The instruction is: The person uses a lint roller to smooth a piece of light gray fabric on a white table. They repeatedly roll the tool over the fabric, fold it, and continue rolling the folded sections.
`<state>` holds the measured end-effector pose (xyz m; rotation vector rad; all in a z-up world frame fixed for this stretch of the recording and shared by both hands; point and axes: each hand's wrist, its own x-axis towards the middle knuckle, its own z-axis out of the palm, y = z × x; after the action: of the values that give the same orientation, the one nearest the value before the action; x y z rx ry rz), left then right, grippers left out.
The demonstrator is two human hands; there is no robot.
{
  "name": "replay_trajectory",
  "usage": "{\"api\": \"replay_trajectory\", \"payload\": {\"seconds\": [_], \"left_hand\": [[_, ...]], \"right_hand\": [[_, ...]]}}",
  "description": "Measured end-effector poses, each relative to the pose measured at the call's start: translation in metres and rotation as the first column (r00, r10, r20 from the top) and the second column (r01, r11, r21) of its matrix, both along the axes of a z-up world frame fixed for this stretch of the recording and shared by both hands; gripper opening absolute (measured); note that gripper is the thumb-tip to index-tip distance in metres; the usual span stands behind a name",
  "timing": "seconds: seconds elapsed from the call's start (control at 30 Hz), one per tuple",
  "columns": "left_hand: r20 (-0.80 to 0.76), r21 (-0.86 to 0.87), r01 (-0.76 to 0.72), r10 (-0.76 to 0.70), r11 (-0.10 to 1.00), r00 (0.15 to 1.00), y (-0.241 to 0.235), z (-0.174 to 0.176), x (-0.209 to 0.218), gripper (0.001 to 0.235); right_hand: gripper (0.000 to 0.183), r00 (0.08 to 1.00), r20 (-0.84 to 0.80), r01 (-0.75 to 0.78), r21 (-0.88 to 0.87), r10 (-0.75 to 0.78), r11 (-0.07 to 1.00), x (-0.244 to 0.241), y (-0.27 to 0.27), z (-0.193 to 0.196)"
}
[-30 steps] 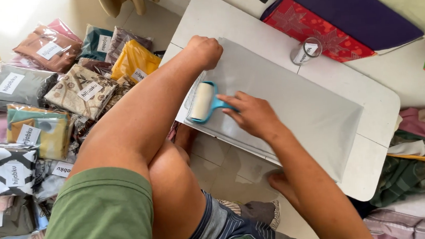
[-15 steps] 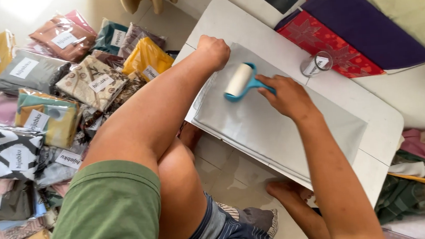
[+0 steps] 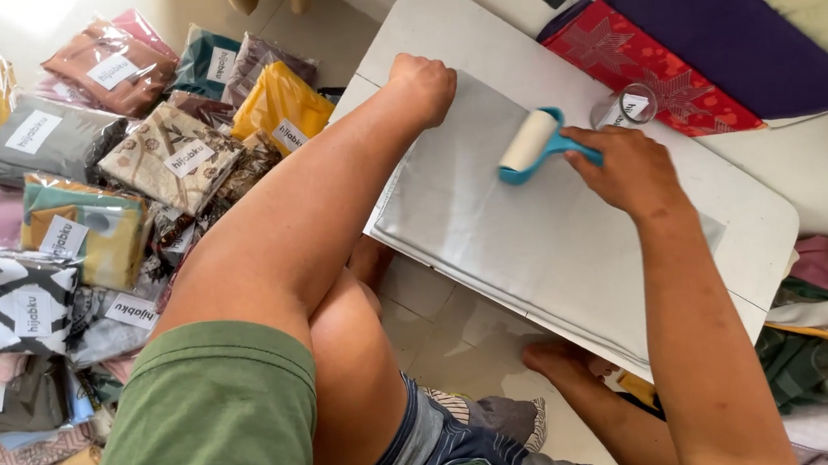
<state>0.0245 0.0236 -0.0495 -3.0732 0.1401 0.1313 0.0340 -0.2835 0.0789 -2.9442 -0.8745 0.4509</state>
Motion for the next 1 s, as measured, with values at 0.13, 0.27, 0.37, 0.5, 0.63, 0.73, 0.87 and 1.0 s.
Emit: {"api": "replay_trajectory", "payload": {"seconds": [0.13,0.27,0.37,0.5,0.63,0.73,0.87,1.0], "left_hand": [[0.0,0.051,0.004,-0.004,0.999,1.0,-0.005,-0.017,0.013,0.018],[-0.088,0.077,-0.068,0.075,0.995,0.993,-0.002,-0.051,0.037,0.026],[0.049,0.108,-0.068,0.063,0.992,0.997,0.01,-0.079,0.044,0.024],[0.614,0.122,0.173,-0.211,0.977,0.761,0.015,-0.066,0.026,0.012],[0.625,0.047,0.226,-0.205,0.973,0.754,-0.002,-0.084,0.03,0.023],[0.1,0.0,0.133,-0.132,0.991,0.986,-0.015,-0.091,0.035,0.032],[-0.216,0.125,0.126,-0.097,0.984,0.972,-0.023,-0.107,0.051,0.044],[-0.386,0.065,0.129,-0.094,0.989,0.918,-0.022,-0.061,0.037,0.062]], "right_hand": [[0.038,0.998,-0.042,-0.038,0.199,0.047,0.979,-0.002,0.05,-0.014],[0.04,0.99,-0.104,-0.067,0.271,0.099,0.96,0.005,0.093,-0.02],[0.044,0.99,-0.067,-0.109,0.205,0.125,0.973,0.002,0.089,-0.012],[0.048,0.988,-0.042,-0.151,-0.021,0.15,0.988,-0.027,0.025,0.045],[0.041,0.981,-0.191,-0.04,-0.068,0.026,0.997,-0.065,-0.068,0.164],[0.045,0.966,-0.256,0.123,0.308,-0.043,0.943,-0.068,-0.151,0.223],[0.046,0.815,0.112,0.491,0.389,-0.569,0.78,-0.024,-0.258,0.227],[0.047,0.612,0.24,0.64,0.409,-0.753,0.65,0.016,-0.286,0.188]]}}
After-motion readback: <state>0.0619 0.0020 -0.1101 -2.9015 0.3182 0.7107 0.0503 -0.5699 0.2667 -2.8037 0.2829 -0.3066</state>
